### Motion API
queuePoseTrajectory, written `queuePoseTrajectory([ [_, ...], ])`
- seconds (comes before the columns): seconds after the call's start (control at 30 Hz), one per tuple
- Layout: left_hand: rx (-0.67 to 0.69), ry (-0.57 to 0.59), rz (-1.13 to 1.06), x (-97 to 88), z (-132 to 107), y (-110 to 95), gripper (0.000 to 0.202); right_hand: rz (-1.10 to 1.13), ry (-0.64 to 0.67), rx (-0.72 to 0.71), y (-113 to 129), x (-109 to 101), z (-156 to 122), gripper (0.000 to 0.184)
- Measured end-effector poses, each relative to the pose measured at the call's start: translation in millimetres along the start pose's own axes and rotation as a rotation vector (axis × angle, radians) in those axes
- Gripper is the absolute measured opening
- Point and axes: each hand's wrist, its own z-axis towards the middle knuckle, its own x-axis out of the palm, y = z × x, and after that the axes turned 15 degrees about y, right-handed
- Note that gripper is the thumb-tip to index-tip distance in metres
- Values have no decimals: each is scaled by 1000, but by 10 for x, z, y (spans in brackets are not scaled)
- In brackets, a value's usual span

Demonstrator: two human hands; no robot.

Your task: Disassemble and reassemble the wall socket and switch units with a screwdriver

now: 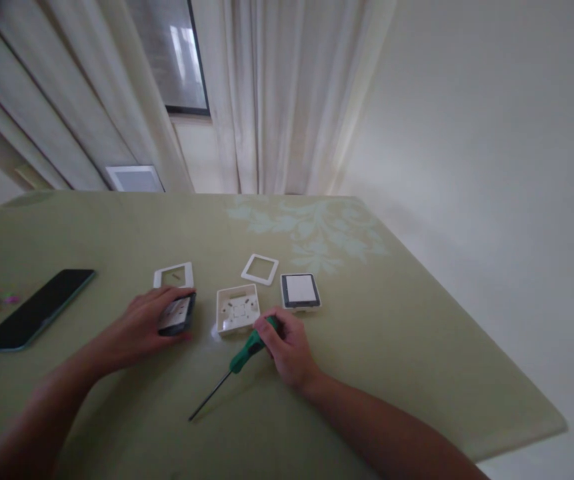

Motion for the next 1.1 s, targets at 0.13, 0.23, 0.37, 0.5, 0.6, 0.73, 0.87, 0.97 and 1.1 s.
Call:
queuePoseTrajectory([
  [0.13, -133, -192, -127, -282, -129, 244, 65, -3, -2, -9, -9, 3, 5, 55],
  [0.23, -336, -346, -434, -442, -219, 402, 69, -1, -3, -12, -15, 5, 7, 55],
  [0.37, -466, -378, -733, -531, -317, 552, 61, 0, -4, -19, -18, 7, 8, 54],
  [0.5, -562, -403, -569, -482, -319, 657, 50, 4, -4, -25, -18, 6, 12, 54],
  [0.6, -582, -454, -456, -418, -241, 690, 41, 9, -1, -23, -14, 8, 12, 54],
  [0.73, -563, -550, -310, -364, -115, 611, 41, 10, 2, -23, -17, 8, 7, 53],
  [0.87, -368, -590, -188, -162, 20, 224, 46, 2, 3, -35, -28, 2, 6, 52],
  [0.97, 61, -298, -153, 126, 121, -254, 41, 0, 6, -41, -31, -2, 8, 53],
  [1.1, 338, -43, 66, 353, 157, -687, 40, -5, 13, -44, -32, -7, 16, 52],
])
